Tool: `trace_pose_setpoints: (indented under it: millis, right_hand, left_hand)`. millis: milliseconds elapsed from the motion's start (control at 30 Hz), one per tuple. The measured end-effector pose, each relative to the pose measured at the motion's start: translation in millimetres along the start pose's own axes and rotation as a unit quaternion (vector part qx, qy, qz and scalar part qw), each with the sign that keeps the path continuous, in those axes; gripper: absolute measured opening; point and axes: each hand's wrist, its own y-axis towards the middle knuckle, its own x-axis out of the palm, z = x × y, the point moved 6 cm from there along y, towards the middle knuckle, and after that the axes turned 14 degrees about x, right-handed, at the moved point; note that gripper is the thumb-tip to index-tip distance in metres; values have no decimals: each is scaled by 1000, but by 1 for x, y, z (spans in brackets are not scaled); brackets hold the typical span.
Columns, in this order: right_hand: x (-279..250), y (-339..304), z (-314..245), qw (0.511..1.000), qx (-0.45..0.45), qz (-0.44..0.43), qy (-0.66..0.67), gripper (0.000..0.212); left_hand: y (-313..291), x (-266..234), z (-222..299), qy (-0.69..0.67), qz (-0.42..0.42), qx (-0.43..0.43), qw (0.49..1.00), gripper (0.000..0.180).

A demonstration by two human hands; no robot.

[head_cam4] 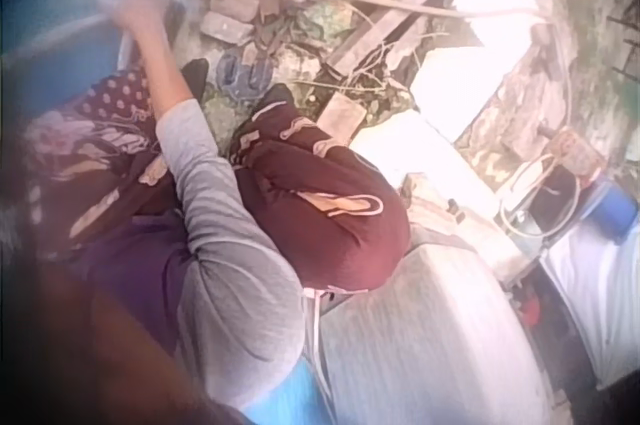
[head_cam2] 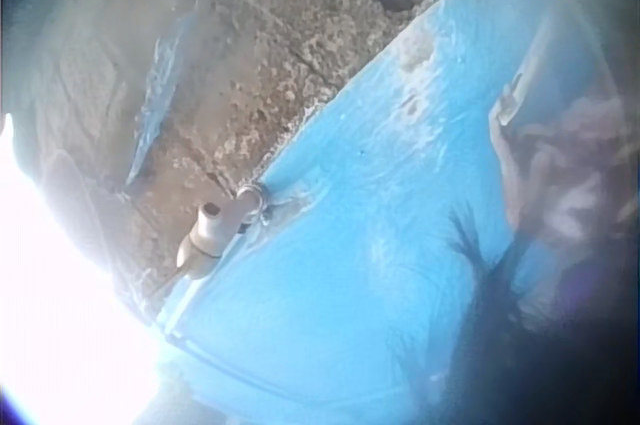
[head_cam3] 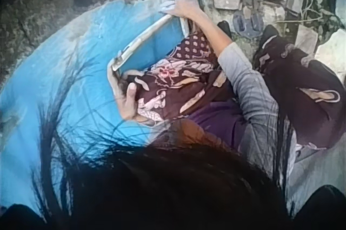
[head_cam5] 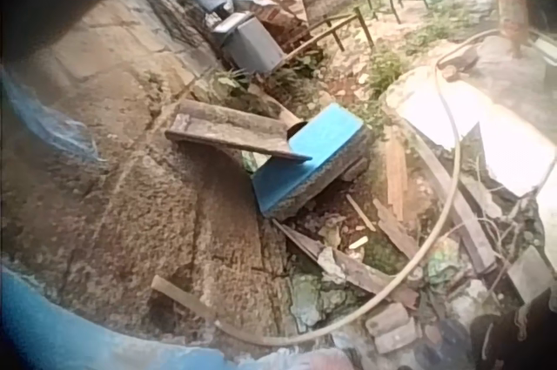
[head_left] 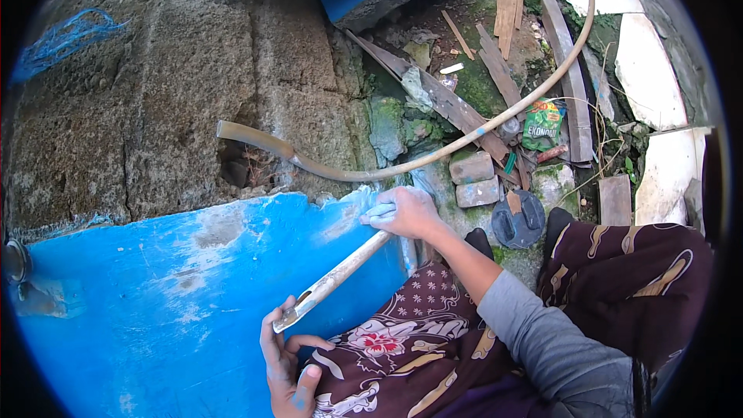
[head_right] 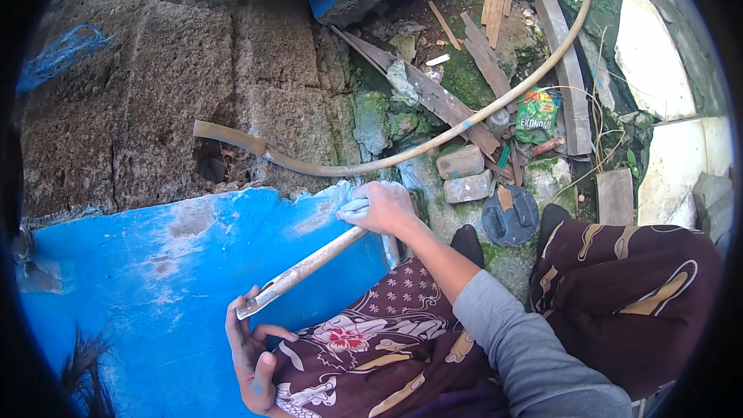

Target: The person sands a painted board and a wooden stick using sandpaper.

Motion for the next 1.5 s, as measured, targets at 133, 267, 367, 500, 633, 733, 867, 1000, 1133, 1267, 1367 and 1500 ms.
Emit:
trace_pose_setpoints:
  millis: [133, 267, 367, 500, 633, 733, 867, 1000, 1133, 1267, 1367, 1500]
  right_hand:
    - [0, -18, -41, 980, -136, -62, 135, 32]
    - [16, -11, -31, 991, -86, -50, 85, 32]
    - [6, -2, -2, 998, -6, 66, -22, 40]
    - [-6, -6, -7, 997, -17, 64, -34, 39]
    - [-3, -15, -40, 991, -89, -42, 89, 39]
    - [1, -20, -53, 992, -129, -6, 6, 34]
    - [1, 5, -2, 996, -15, 38, -74, 43]
    - [-3, 1, 7, 997, 20, 42, -66, 45]
    - [-11, -13, -41, 991, -60, -41, 112, 42]
    - [14, -7, -37, 983, -126, -41, 123, 44]
    - [16, 5, -6, 991, -42, -66, 112, 44]
    - [-8, -1, -9, 999, -8, 17, -43, 47]
  left_hand:
    - [-2, 0, 5, 17, 0, -1, 1000, 81]
    - [0, 5, 8, 8, 17, -27, 999, 81]
    - [1, 4, 5, 5, 16, -20, 1000, 80]
    - [-1, 2, 5, 14, 9, -10, 1000, 79]
    - [1, 0, 5, 31, -10, 8, 999, 79]
    - [-1, 0, 6, 12, 13, -15, 1000, 80]
    - [1, 3, 5, 24, 8, -16, 1000, 80]
    - [-5, -3, 1, 16, -8, -28, 999, 80]
    - [-4, -5, 1, 23, -6, -18, 1000, 80]
    - [0, -4, 1, 39, -9, -5, 999, 81]
    - [-2, -1, 0, 32, 4, -1, 999, 81]
    - [2, 4, 5, 12, 13, -18, 1000, 81]
